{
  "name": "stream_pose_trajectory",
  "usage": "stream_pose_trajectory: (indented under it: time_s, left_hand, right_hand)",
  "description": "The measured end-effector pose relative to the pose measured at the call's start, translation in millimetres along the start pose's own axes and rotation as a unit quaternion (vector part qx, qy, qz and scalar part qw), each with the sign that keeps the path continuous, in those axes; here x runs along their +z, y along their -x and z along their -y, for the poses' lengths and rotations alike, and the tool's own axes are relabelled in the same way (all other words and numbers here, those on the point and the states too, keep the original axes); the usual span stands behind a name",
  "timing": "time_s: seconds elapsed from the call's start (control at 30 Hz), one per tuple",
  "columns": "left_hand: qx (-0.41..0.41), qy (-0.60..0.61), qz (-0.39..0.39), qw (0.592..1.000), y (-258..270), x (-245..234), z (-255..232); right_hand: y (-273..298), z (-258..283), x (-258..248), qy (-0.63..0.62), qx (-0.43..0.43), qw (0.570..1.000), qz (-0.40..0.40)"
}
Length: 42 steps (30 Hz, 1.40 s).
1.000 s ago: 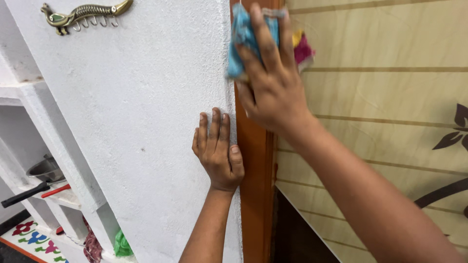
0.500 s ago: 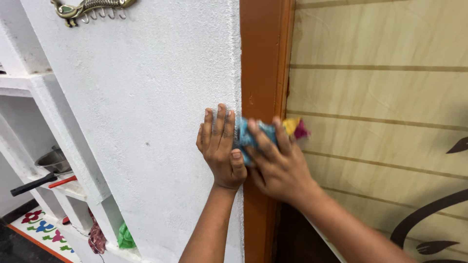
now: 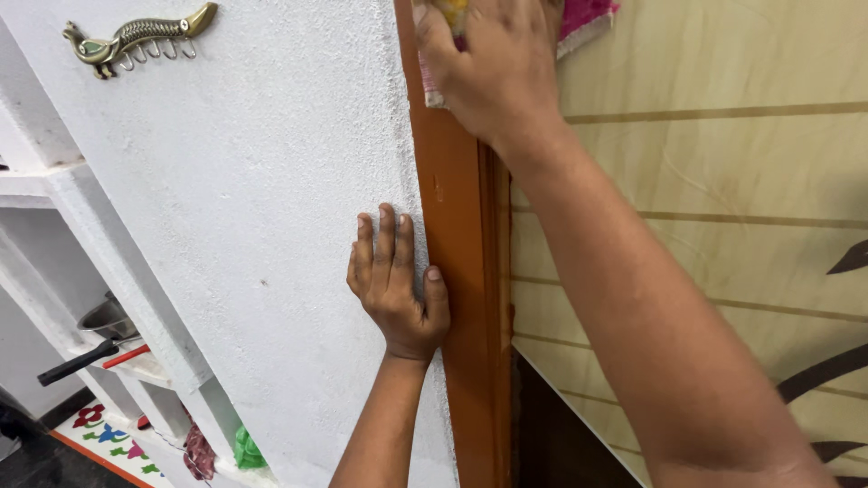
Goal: The person wipes the bottom edge and frame of a wooden door using a multi-colored cloth. They clean the horizontal bottom trim and then move to the vertical side frame, wiping it thoroughly.
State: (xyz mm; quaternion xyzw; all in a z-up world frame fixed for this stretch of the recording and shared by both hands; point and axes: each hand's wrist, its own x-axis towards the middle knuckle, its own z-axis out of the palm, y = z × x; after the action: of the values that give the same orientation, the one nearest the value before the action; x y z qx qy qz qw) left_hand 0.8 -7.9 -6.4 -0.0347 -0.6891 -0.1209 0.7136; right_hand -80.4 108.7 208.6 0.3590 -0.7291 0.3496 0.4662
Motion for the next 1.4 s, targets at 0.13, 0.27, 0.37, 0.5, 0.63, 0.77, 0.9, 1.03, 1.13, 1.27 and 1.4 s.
stream_pose_trajectory:
  time_s: [0.13, 0.27, 0.37, 0.5, 0.63, 0.77, 0.9, 1.03, 1.13, 1.27, 1.4]
  left_hand:
    - [0.001, 0.003, -0.005, 1.000, 0, 0, -1]
    - [0.000, 0.020, -0.005, 1.000, 1, -2, -2]
    - [-0.001, 0.032, -0.005, 0.999, -1, -2, -3]
    - [-0.004, 0.045, -0.005, 0.999, -1, -2, -3]
    - [-0.003, 0.046, -0.008, 0.999, -1, -1, -3]
    - [-0.001, 0.038, -0.012, 0.999, 0, -1, -3]
    - [-0.002, 0.033, -0.012, 0.999, 0, -1, -3]
    - [-0.001, 0.039, -0.011, 0.999, 0, -3, -4]
    - [-0.001, 0.053, -0.013, 0.999, -1, -5, -6]
    - [-0.002, 0.083, -0.018, 0.996, -2, -6, -5]
    - [-0.009, 0.099, -0.022, 0.995, -3, -6, -5]
  right_hand:
    - [39, -6, 16, -0.080, -0.090, 0.982, -0.145]
    - [113, -4, 24, -0.056, -0.043, 0.990, -0.121]
    - [172, -1, 26, -0.079, -0.029, 0.992, -0.099]
    - [238, -5, 34, -0.056, -0.012, 0.996, -0.062]
    - [272, -7, 36, -0.014, -0.008, 0.999, -0.047]
    - [258, -3, 26, 0.053, -0.030, 0.996, -0.067]
    - [203, -7, 14, 0.034, -0.084, 0.993, -0.070]
    - [142, -6, 20, -0.028, -0.119, 0.987, -0.108]
    - [142, 4, 25, -0.060, -0.117, 0.984, -0.120]
    - [186, 11, 31, -0.062, -0.091, 0.988, -0.107]
    - [246, 7, 42, -0.050, -0.080, 0.992, -0.082]
